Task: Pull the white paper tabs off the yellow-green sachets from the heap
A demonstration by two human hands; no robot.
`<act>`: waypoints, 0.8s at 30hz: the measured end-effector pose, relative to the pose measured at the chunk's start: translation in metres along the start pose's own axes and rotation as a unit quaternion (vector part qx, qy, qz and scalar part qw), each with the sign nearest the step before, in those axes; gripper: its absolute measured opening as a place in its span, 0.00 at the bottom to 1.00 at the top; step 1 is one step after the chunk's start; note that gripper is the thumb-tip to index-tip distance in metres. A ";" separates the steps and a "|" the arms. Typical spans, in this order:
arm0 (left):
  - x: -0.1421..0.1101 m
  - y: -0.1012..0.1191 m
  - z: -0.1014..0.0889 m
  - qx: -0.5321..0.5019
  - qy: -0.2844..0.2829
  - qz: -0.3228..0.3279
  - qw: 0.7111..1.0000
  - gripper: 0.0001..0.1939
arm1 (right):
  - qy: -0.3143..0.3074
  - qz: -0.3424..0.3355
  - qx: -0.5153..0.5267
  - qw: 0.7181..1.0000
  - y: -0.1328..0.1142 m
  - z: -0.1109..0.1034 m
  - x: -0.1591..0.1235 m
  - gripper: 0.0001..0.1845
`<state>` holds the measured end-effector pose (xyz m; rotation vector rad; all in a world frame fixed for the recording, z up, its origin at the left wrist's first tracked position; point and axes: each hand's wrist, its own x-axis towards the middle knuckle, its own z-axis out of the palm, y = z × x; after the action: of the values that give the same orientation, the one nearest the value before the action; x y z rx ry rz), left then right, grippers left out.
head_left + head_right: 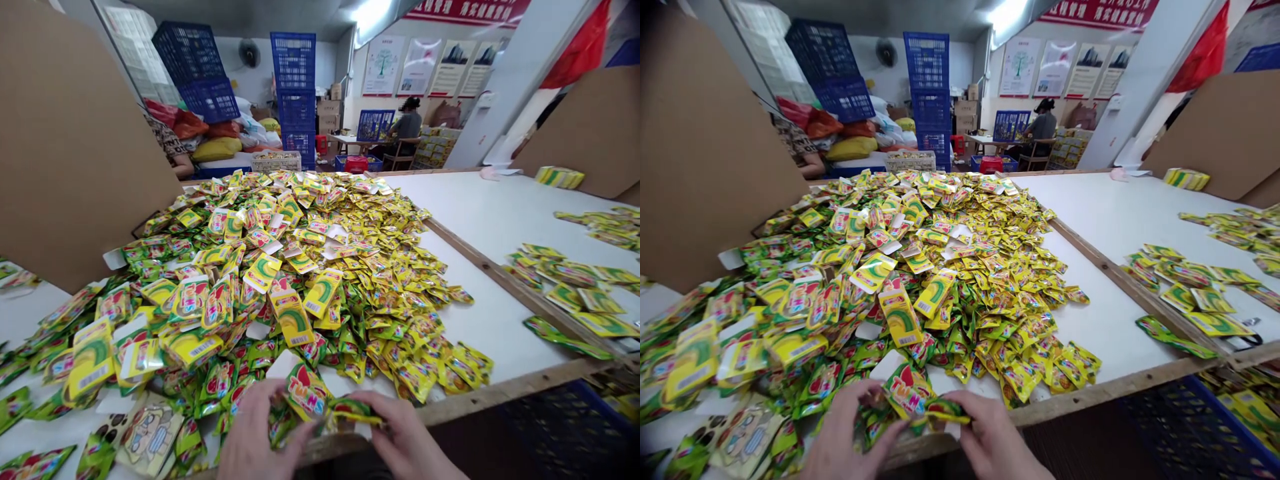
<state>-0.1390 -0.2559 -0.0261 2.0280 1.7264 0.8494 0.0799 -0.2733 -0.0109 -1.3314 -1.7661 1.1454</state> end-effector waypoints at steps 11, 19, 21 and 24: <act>0.013 0.025 0.002 -0.207 0.060 0.054 0.975 0.03 | -0.003 0.047 0.331 0.942 -0.009 0.003 0.018 0.12; -0.002 0.024 0.000 -0.444 -0.044 -0.198 0.873 0.26 | -0.024 0.014 0.304 0.952 -0.015 0.022 0.010 0.11; -0.004 0.019 -0.003 -0.455 -0.114 -0.212 0.857 0.28 | 0.017 -0.001 0.227 0.974 -0.018 0.007 0.010 0.09; -0.007 0.014 -0.004 -0.465 -0.228 -0.189 0.834 0.28 | 0.087 -0.023 0.148 0.985 -0.030 -0.019 0.011 0.09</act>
<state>-0.1312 -0.2658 -0.0154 1.0577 1.0446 0.7592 0.0811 -0.2610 0.0243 -1.1661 -1.4316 1.1764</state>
